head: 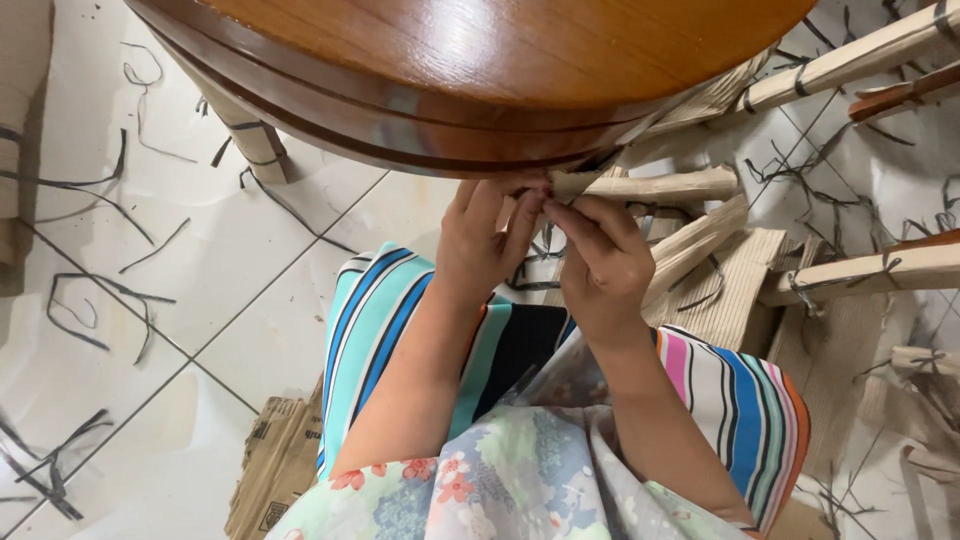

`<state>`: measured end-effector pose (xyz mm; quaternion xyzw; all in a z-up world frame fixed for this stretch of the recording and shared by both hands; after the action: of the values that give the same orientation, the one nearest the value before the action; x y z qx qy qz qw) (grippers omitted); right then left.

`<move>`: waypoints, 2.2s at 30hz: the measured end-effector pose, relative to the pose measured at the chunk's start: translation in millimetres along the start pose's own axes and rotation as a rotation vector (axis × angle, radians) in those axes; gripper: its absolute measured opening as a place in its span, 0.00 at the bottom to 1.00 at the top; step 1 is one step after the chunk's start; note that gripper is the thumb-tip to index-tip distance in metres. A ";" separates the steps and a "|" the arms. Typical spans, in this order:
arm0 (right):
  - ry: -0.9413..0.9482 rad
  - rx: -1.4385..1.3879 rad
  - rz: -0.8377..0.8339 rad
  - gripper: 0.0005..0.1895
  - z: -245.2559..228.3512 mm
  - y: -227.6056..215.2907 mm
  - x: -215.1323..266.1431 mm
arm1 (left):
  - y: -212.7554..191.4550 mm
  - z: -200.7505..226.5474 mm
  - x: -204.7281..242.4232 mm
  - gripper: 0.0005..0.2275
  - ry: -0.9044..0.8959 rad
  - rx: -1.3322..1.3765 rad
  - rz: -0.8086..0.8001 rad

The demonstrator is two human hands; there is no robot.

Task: Wrap furniture legs with cardboard and secure them with plastic ties

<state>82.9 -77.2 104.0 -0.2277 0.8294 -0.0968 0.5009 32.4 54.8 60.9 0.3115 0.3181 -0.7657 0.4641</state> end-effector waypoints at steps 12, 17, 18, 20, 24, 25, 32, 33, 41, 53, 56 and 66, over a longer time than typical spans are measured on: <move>0.309 0.063 -0.212 0.06 25.4 9.2 4.5 | -36.0 0.7 -9.8 0.04 -0.096 -0.024 0.085; 0.549 -0.250 -0.158 0.05 42.8 8.6 7.3 | 31.7 -34.7 38.3 0.20 -0.827 0.408 -0.502; 0.550 -0.251 -0.158 0.05 45.0 9.4 9.0 | 36.4 -33.6 40.5 0.20 -0.829 0.407 -0.502; 0.588 -0.314 -0.121 0.07 52.7 8.6 14.8 | 47.9 -34.5 50.9 0.11 -0.924 0.489 -0.472; 0.594 -0.358 -0.066 0.06 44.6 8.1 14.1 | 62.0 -48.9 80.3 0.09 -1.125 0.703 -0.246; 0.559 -0.355 -0.034 0.05 43.3 5.8 13.4 | 60.2 -50.1 86.0 0.09 -1.153 0.729 -0.157; 0.333 -0.277 0.110 0.07 26.6 -9.3 9.1 | 38.8 -36.0 84.6 0.09 -0.963 0.719 0.196; 0.334 -0.278 0.111 0.07 19.9 -8.7 6.1 | 38.6 -36.8 83.3 0.09 -0.963 0.718 0.195; 0.118 -0.194 0.022 0.08 -17.6 14.5 -6.6 | 39.8 -36.0 62.0 0.08 -0.890 0.823 0.207; 0.088 -0.086 0.108 0.15 16.3 -23.0 -0.6 | 37.1 -30.8 40.8 0.09 -0.704 0.903 0.141; 0.062 -0.067 0.131 0.17 29.7 -20.3 -5.9 | 32.2 -36.9 32.5 0.10 -0.691 0.859 0.150; 0.101 -0.182 0.203 0.18 50.8 -8.4 -6.8 | 28.4 -53.3 46.0 0.04 -0.673 0.730 0.070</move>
<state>132.4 -77.9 88.3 -0.1818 0.8776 0.0186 0.4432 50.7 62.2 -12.4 0.2000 -0.1489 -0.8692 0.4271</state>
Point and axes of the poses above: each hand's wrist, its own x-axis away from the middle knuckle, its own y-axis out of the palm, z = x × y, the point moved 9 cm from there along -x, towards the middle knuckle, and after that the axes turned 13 degrees about -x, right-handed, at the moved point
